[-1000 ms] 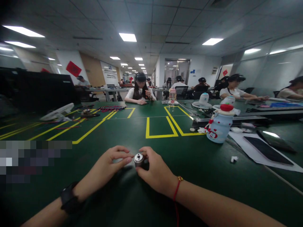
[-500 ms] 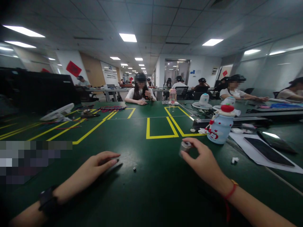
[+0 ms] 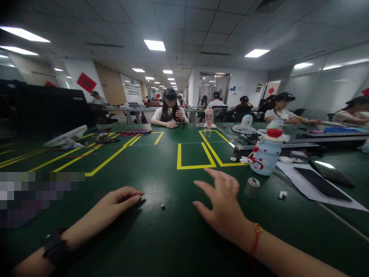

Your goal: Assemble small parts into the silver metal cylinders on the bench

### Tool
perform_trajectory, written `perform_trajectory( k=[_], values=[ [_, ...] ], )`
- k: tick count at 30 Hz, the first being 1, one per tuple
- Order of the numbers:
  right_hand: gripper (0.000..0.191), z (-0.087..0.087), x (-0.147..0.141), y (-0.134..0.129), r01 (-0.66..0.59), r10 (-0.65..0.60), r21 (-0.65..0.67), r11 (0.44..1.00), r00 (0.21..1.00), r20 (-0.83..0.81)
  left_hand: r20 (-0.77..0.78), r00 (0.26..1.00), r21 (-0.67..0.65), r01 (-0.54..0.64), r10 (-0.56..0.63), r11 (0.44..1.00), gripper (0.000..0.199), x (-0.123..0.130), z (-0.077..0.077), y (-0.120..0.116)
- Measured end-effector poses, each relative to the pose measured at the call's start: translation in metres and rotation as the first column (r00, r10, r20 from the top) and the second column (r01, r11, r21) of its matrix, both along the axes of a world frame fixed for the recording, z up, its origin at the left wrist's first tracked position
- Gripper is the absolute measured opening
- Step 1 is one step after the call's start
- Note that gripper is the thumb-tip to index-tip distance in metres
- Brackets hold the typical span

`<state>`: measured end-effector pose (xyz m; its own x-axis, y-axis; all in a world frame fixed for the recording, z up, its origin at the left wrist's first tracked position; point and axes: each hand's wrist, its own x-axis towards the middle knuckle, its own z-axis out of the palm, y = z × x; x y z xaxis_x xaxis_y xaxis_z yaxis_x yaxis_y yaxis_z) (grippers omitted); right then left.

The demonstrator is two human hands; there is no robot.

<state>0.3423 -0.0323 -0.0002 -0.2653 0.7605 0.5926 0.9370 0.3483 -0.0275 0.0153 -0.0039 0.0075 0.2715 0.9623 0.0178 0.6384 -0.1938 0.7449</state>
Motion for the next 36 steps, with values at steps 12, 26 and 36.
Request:
perform_trajectory(
  k=[12,26,36],
  values=[
    [0.025,0.033,-0.002,0.022,-0.089,0.080,-0.083,0.993,0.991,-0.111,-0.022,0.999,-0.007,-0.024,0.024,1.000,0.037,-0.003,-0.001,0.000],
    [0.037,0.016,0.170,0.017,0.310,-0.306,-0.012,0.951,0.943,0.135,0.017,0.999,0.026,-0.037,0.037,0.999,0.037,0.003,0.001,-0.002],
    [0.034,0.013,0.168,0.025,0.247,-0.243,-0.105,0.963,0.969,0.043,0.007,0.999,0.015,-0.041,0.041,0.999,0.038,0.004,0.002,-0.003]
  ],
)
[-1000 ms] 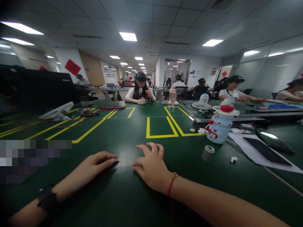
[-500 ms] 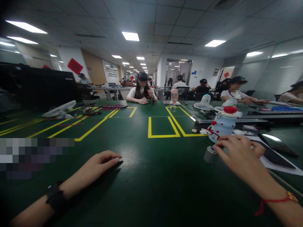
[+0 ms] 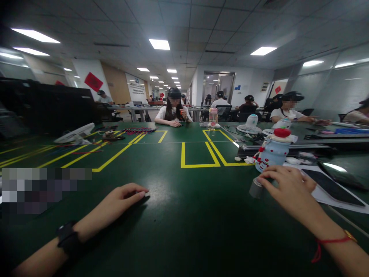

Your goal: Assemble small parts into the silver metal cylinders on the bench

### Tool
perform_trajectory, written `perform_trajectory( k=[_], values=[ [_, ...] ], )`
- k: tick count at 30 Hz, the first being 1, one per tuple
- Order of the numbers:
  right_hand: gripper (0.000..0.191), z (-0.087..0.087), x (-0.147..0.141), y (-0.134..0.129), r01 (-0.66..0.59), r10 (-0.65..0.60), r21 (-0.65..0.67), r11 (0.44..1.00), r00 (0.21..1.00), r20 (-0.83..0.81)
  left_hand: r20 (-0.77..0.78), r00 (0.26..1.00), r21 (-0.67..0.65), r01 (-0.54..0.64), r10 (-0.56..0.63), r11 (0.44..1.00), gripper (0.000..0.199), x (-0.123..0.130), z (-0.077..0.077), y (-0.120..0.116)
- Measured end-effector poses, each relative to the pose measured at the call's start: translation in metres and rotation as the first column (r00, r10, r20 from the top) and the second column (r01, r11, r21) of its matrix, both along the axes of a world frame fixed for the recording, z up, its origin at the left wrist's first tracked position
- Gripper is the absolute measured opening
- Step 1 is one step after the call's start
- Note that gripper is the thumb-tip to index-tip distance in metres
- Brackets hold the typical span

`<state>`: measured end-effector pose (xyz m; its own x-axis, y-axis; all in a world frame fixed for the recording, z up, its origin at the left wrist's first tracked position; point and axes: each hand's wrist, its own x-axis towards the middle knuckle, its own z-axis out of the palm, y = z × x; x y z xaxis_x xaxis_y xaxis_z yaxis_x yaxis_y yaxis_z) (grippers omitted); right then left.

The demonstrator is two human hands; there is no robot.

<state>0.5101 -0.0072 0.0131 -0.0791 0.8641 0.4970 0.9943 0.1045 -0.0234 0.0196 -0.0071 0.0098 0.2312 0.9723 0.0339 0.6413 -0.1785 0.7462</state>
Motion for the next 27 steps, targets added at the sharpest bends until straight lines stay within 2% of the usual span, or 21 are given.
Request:
perform_trajectory(
  k=[3,5,7,9,12,14,16,19,22,24,27],
  values=[
    [0.033,-0.004,0.000,-0.006,0.013,-0.014,-0.007,1.000,0.999,-0.052,0.007,1.000,-0.006,-0.001,0.001,1.000,0.040,-0.001,-0.001,0.000],
    [0.040,-0.009,-0.002,-0.013,0.018,-0.018,0.001,1.000,0.995,-0.102,0.017,1.000,-0.007,0.003,-0.003,1.000,0.040,-0.002,-0.002,0.000],
    [0.051,-0.014,-0.008,-0.019,0.016,-0.023,-0.045,0.999,0.987,-0.160,0.022,1.000,0.000,0.004,-0.004,1.000,0.039,-0.001,-0.002,0.001],
    [0.051,-0.015,-0.021,-0.023,-0.003,-0.016,-0.093,0.996,0.979,-0.201,0.019,1.000,0.011,-0.001,0.001,1.000,0.039,0.000,-0.002,0.001],
    [0.043,-0.006,-0.061,-0.022,-0.108,0.094,-0.044,0.993,0.966,-0.242,-0.001,1.000,0.017,0.000,0.000,1.000,0.039,0.002,-0.002,0.001],
    [0.041,0.003,-0.102,-0.020,-0.277,0.260,-0.021,0.961,0.923,-0.283,-0.010,1.000,0.015,0.002,-0.002,1.000,0.038,0.003,-0.002,0.001],
    [0.041,0.010,-0.148,-0.017,-0.467,0.426,-0.042,0.883,0.836,-0.346,-0.006,1.000,0.014,-0.002,0.002,1.000,0.037,0.003,-0.002,0.001],
    [0.040,0.011,-0.208,-0.015,-0.649,0.566,-0.049,0.759,0.695,-0.443,0.013,1.000,0.019,-0.008,0.008,1.000,0.036,0.002,-0.003,0.001],
    [0.042,0.001,-0.239,-0.014,-0.718,0.600,-0.043,0.695,0.612,-0.515,0.039,0.999,0.012,-0.004,0.003,1.000,0.036,0.005,0.000,0.001],
    [0.054,-0.010,-0.244,-0.013,-0.700,0.561,-0.025,0.713,0.593,-0.578,0.038,0.999,0.045,-0.004,0.002,0.999,0.037,0.014,0.004,-0.002],
    [0.074,-0.022,-0.242,-0.010,-0.642,0.461,-0.014,0.767,0.566,-0.683,0.030,0.999,0.194,0.023,-0.030,0.981,0.035,0.040,0.012,-0.006]
  ],
)
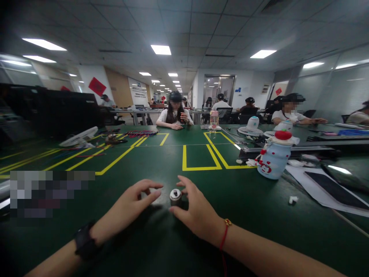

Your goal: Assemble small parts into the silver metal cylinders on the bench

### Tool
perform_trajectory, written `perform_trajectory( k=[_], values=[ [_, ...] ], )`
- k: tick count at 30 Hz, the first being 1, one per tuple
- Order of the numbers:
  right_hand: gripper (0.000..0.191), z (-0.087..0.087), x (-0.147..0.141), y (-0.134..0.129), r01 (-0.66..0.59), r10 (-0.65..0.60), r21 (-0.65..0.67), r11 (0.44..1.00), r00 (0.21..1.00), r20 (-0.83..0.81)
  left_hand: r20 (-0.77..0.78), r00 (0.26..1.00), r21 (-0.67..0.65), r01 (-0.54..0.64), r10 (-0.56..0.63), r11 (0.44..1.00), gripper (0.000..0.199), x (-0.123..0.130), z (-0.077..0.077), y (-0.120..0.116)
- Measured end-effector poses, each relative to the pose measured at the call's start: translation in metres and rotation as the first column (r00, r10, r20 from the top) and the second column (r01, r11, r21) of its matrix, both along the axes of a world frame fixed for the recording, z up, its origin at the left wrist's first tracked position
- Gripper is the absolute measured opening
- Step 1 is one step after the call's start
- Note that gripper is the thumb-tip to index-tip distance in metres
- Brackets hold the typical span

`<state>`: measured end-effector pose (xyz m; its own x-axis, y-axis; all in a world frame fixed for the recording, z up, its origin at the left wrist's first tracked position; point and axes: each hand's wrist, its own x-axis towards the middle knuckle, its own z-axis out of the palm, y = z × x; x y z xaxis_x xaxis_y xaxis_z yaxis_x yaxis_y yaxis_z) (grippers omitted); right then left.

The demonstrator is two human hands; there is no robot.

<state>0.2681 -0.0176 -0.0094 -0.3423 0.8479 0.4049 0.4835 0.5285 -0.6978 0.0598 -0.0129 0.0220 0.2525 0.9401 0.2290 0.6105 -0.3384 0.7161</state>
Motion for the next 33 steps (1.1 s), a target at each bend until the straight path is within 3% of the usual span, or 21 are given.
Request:
perform_trajectory(
  k=[3,5,9,14,17,19,21,24,26,28,30,33],
  values=[
    [0.067,-0.004,0.002,0.002,0.011,-0.012,-0.044,0.999,1.000,-0.019,0.030,0.996,0.111,0.083,-0.086,0.990,0.027,0.025,0.006,-0.003],
    [0.064,-0.004,0.004,0.002,0.019,-0.019,-0.044,0.999,1.000,-0.006,0.052,0.995,0.156,0.075,-0.084,0.985,0.024,0.031,0.007,-0.002],
    [0.051,-0.001,0.006,0.000,0.044,-0.044,-0.010,0.999,0.998,0.035,0.022,1.000,0.141,0.002,-0.005,0.990,0.026,0.018,-0.003,0.000],
    [0.034,0.000,0.004,-0.002,0.051,-0.053,0.033,0.998,0.997,0.055,-0.202,0.976,0.081,0.099,-0.081,0.992,0.022,0.007,-0.025,0.001],
    [0.033,0.004,0.013,-0.001,0.105,-0.109,0.074,0.992,0.992,0.056,-0.216,0.970,0.049,0.121,-0.108,0.991,0.025,0.006,-0.025,0.001],
    [0.034,0.009,0.034,0.000,0.195,-0.203,0.114,0.974,0.977,0.067,-0.160,0.981,0.008,0.112,-0.109,0.994,0.031,-0.002,-0.020,0.001],
    [0.035,0.014,0.069,0.002,0.334,-0.351,0.169,0.927,0.933,0.081,-0.100,0.992,-0.029,0.075,-0.078,0.997,0.036,-0.015,-0.014,0.001],
    [0.040,0.014,0.136,0.001,0.555,-0.591,0.245,0.795,0.799,0.108,-0.069,0.998,-0.083,0.004,-0.010,0.997,0.038,-0.039,-0.011,0.002],
    [0.042,0.009,0.178,0.000,0.648,-0.691,0.252,0.719,0.706,0.157,-0.070,0.997,-0.117,-0.024,0.015,0.993,0.039,-0.051,-0.012,0.003],
    [0.043,0.001,0.209,-0.002,0.690,-0.724,0.220,0.690,0.649,0.233,-0.070,0.997,-0.134,-0.036,0.027,0.990,0.040,-0.055,-0.015,0.004],
    [0.051,-0.004,0.223,-0.004,0.703,-0.733,0.226,0.674,0.602,0.317,-0.066,0.998,-0.144,-0.035,0.026,0.989,0.041,-0.053,-0.017,0.005],
    [0.071,-0.001,0.205,-0.008,0.649,-0.796,0.460,0.605,0.515,0.319,-0.055,0.998,-0.158,-0.031,0.023,0.987,0.043,-0.047,-0.017,0.005]
  ],
)
